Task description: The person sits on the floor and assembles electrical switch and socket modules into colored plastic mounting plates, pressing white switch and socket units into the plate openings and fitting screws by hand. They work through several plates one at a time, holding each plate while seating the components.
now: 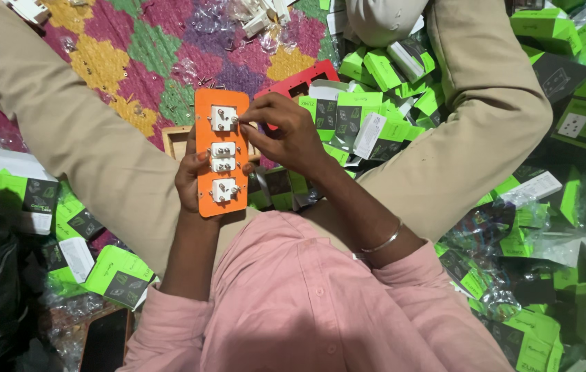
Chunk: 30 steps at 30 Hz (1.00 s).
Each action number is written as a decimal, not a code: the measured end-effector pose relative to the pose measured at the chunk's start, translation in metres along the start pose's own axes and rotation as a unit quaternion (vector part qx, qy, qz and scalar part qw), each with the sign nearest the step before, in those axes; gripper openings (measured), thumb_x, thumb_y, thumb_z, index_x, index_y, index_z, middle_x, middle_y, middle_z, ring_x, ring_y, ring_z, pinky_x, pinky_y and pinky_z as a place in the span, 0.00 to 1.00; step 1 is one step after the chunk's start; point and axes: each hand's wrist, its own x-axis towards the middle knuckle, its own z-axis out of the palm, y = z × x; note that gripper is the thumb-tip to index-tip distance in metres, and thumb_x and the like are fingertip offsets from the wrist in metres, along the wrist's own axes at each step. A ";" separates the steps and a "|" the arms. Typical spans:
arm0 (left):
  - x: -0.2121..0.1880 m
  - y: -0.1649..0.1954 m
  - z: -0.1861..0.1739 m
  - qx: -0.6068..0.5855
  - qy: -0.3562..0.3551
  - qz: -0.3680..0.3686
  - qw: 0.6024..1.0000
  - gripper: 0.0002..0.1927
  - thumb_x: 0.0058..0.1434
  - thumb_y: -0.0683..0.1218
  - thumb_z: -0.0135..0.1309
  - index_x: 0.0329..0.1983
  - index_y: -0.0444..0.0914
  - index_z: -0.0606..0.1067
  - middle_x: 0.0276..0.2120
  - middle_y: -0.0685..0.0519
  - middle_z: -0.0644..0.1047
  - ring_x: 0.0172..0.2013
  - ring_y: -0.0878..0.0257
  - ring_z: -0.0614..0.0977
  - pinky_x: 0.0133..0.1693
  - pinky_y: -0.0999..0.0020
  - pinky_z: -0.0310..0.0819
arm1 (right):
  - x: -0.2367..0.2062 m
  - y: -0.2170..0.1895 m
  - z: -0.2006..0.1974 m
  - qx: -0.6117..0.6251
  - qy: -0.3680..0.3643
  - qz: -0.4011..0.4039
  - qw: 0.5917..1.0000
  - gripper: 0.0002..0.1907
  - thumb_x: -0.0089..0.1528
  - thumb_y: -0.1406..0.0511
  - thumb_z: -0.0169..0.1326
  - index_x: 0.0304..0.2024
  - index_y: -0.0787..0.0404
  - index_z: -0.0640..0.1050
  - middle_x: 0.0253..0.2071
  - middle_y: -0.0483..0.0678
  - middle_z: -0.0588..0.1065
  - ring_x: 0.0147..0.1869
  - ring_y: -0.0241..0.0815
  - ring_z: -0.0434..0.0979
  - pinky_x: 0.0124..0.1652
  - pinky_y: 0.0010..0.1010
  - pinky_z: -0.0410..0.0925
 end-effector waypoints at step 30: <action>0.005 -0.001 0.016 0.004 -0.019 0.017 1.000 0.31 0.67 0.45 0.50 0.74 0.40 0.62 0.63 0.42 0.70 0.58 0.51 0.75 0.46 0.49 0.76 | -0.002 0.004 0.003 0.042 -0.007 0.055 0.998 0.14 0.58 0.68 0.70 0.45 0.61 0.82 0.44 0.46 0.78 0.43 0.37 0.79 0.40 0.28 0.74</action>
